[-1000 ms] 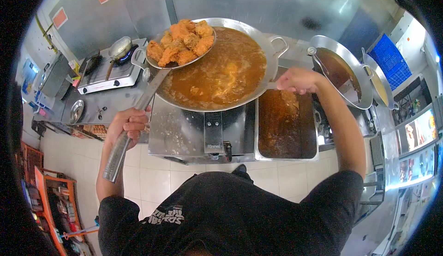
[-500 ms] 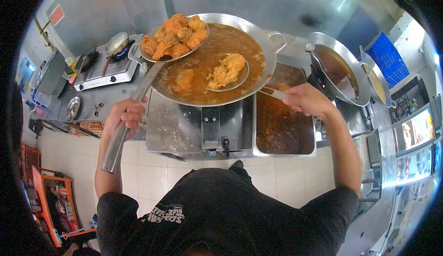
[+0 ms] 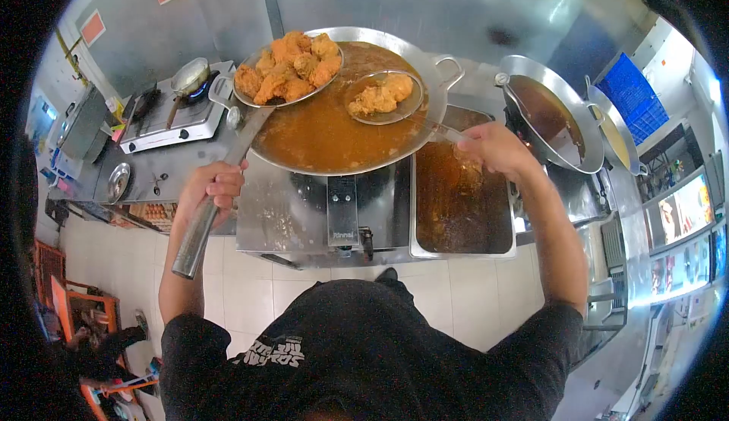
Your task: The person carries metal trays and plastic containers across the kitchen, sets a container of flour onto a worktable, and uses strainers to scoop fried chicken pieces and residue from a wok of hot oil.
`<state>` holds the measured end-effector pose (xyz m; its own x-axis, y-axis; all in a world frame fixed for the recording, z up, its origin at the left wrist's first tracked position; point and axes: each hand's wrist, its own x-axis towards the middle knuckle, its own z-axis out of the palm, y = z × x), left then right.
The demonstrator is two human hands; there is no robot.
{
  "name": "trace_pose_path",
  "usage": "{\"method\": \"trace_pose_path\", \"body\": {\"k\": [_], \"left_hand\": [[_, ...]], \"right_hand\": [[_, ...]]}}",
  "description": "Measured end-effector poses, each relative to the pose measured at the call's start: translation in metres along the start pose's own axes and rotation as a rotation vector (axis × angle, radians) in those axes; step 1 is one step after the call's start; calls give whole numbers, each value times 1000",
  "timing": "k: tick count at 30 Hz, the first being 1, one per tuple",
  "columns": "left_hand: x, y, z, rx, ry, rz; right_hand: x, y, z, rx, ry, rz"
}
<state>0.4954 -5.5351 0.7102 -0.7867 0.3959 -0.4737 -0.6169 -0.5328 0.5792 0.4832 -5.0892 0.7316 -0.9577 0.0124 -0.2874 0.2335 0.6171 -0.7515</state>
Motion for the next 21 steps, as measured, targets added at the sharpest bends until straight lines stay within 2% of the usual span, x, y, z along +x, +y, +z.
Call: {"method": "trace_pose_path", "body": {"k": [7, 10, 16, 21], "left_hand": [[-1, -3, -1, 61, 2, -43], [-2, -6, -2, 141, 39, 42], [-3, -9, 5, -77, 2, 40], [-3, -9, 10, -87, -47, 23]], "right_hand": [[0, 10, -6, 23, 12, -3], [3, 5, -7, 34, 27, 3], [13, 5, -3, 60, 43, -32], [25, 8, -4, 103, 42, -29]]}}
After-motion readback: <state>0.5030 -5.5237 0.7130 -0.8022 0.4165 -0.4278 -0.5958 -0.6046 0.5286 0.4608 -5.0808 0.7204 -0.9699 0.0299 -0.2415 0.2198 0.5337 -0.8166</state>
